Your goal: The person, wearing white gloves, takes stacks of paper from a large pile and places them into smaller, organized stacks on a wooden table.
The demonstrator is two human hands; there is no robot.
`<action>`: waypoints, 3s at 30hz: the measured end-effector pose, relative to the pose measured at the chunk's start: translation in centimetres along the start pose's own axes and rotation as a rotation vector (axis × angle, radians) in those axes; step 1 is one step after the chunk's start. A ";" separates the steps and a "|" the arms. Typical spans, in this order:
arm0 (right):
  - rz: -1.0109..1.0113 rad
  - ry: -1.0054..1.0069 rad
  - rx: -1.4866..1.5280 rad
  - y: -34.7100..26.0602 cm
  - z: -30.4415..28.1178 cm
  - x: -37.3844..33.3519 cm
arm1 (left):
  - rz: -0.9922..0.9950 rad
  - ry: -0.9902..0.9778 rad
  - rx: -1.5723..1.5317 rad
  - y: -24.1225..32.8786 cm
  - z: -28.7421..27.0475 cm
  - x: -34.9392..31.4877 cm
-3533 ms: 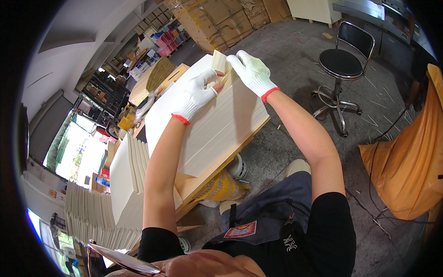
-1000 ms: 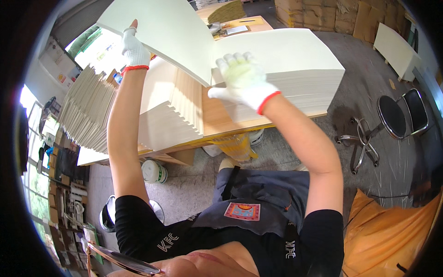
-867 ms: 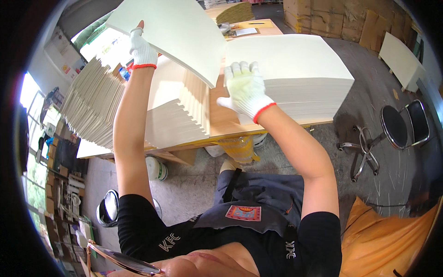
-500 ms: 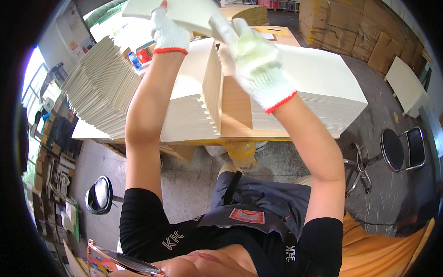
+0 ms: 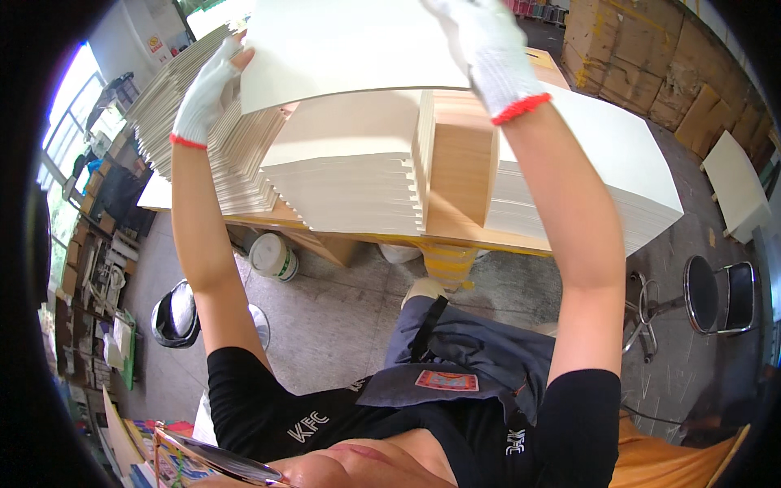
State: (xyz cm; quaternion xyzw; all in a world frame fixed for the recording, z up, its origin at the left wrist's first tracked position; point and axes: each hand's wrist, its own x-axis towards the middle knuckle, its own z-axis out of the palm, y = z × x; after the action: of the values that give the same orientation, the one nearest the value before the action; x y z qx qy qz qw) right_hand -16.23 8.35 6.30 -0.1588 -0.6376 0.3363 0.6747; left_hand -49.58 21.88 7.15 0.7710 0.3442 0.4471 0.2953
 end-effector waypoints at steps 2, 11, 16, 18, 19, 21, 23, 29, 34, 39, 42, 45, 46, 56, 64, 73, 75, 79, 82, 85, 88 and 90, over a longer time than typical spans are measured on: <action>0.148 0.120 0.103 3.7 0.4 1.2 | 0.076 0.040 -0.157 -3.1 -1.9 -0.8; 0.702 -0.245 -1.494 7.6 0.6 -2.6 | -0.044 -0.245 0.653 -11.6 -1.0 -4.2; 0.601 -0.307 -1.477 4.3 3.4 -5.1 | -0.154 -0.214 0.594 -8.2 -2.0 -8.9; 0.483 -0.348 -1.499 3.8 4.7 -6.8 | -0.193 -0.286 0.559 -6.0 -2.3 -10.5; 0.454 -0.375 -1.489 4.0 4.6 -7.5 | -0.205 -0.285 0.486 -6.3 -2.0 -10.6; 0.398 -0.420 -1.470 4.5 4.4 -8.5 | -0.178 -0.254 0.436 -7.3 -1.7 -10.8; 0.484 -0.347 -1.378 4.8 4.5 -8.9 | -0.195 -0.234 0.438 -7.3 -1.5 -10.8; 0.539 -0.216 -1.169 5.5 4.2 -9.7 | -0.111 -0.202 0.383 -10.0 -2.3 -10.1; 0.492 -0.171 -1.016 5.7 3.8 -10.2 | -0.024 -0.192 0.480 -10.9 -2.4 -10.0; 0.504 -0.167 -0.985 5.4 3.8 -10.1 | -0.083 -0.196 0.553 -8.8 -1.9 -10.4; 0.580 -0.142 -0.929 5.6 3.4 -9.9 | -0.060 -0.186 0.576 -9.1 -2.0 -10.4; 0.606 -0.131 -0.994 5.6 3.8 -9.6 | -0.114 -0.182 0.631 -8.5 -1.7 -10.5; 0.625 -0.127 -0.985 5.7 3.7 -9.6 | -0.146 -0.188 0.643 -8.3 -1.6 -10.4; 0.643 -0.119 -0.968 5.5 3.3 -9.8 | -0.187 -0.189 0.634 -9.6 -1.5 -10.3; 0.517 -0.099 -0.837 6.8 2.8 -10.5 | -0.083 -0.202 0.667 -8.5 -1.7 -10.6; 0.088 -0.239 -1.364 7.8 2.6 -12.6 | -0.154 -0.212 0.992 -3.4 -1.6 -10.3; -0.024 -0.258 -1.484 7.3 3.1 -13.5 | -0.082 -0.120 1.096 -0.4 0.0 -9.4; -0.116 -0.278 -1.513 3.8 1.9 -16.0 | 0.295 -0.126 0.766 4.6 7.5 -7.5; -0.180 -0.197 -1.565 -0.8 -1.6 -18.2 | 0.604 -0.298 0.618 8.3 14.6 -8.0; -0.317 0.011 -1.826 -4.3 -9.0 -20.6 | 0.711 -0.496 0.557 10.8 21.8 -7.7; 0.046 0.262 -2.090 -8.7 -17.9 -24.9 | 0.851 -0.606 0.451 12.8 29.5 -6.7; 0.440 0.491 -2.206 -13.5 -19.9 -27.0 | 0.951 -0.620 0.422 13.9 34.5 -5.7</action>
State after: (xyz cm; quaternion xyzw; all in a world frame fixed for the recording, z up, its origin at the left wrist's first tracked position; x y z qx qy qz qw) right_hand 7.46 -14.85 -8.11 -0.8318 -0.3948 -0.3342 0.2014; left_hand -17.16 4.12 0.29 0.9766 -0.0591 0.2067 -0.0094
